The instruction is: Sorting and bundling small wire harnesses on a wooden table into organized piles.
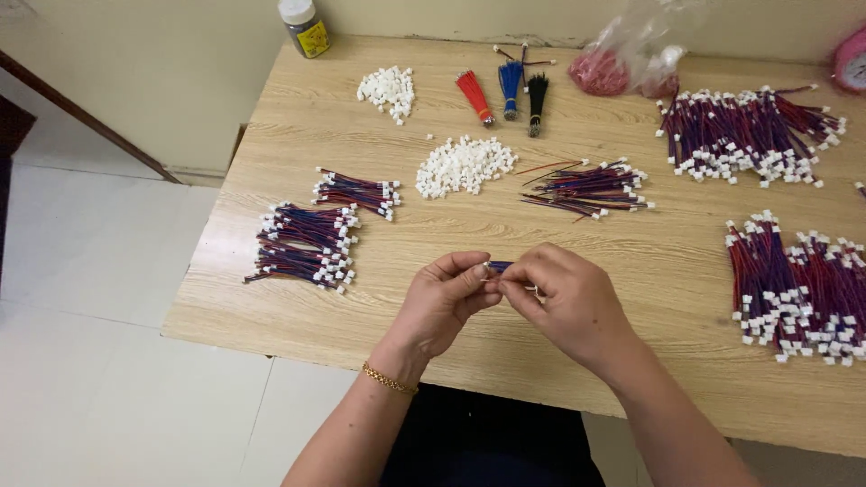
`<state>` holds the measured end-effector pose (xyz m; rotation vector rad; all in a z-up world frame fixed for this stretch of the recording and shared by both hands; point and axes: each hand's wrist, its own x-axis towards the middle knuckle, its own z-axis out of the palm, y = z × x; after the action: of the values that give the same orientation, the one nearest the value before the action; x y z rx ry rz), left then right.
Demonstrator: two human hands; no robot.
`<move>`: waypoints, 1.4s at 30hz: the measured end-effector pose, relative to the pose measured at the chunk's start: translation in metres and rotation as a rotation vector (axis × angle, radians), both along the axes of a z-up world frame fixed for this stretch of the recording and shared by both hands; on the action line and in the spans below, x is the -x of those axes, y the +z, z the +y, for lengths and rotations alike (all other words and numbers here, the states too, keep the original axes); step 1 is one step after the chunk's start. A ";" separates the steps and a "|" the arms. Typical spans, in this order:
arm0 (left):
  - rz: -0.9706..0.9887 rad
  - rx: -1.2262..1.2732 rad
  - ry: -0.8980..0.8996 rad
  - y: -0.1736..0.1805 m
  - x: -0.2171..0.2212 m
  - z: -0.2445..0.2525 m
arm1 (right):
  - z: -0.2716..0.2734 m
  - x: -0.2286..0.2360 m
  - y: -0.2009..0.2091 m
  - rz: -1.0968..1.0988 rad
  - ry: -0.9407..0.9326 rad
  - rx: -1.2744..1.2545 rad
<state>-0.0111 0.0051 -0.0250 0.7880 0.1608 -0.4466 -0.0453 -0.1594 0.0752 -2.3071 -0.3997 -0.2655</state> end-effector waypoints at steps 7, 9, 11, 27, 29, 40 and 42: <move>-0.062 0.001 -0.007 -0.001 0.002 -0.001 | -0.001 -0.003 -0.003 -0.077 -0.061 -0.007; -0.093 -0.012 -0.009 -0.002 0.002 -0.001 | -0.002 -0.005 -0.004 -0.111 -0.045 0.031; -0.099 -0.022 -0.009 0.001 0.003 -0.002 | -0.003 -0.003 -0.004 -0.130 -0.058 0.049; -0.170 -0.376 0.006 -0.013 -0.003 -0.002 | -0.008 -0.018 -0.052 -0.264 -0.034 0.094; -0.234 -0.516 -0.006 -0.025 -0.014 -0.001 | -0.014 -0.024 -0.056 -0.109 -0.071 0.075; -0.498 -1.287 -0.116 -0.033 -0.028 0.015 | -0.120 -0.081 -0.148 0.150 -0.672 0.224; -0.478 -1.205 -0.054 -0.046 -0.032 0.017 | -0.113 -0.085 -0.138 0.135 -0.631 0.248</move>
<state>0.0209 0.0225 -0.0707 2.0583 -0.0627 -0.1591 0.0395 -0.2727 -0.0624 -2.6243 0.3989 -0.3786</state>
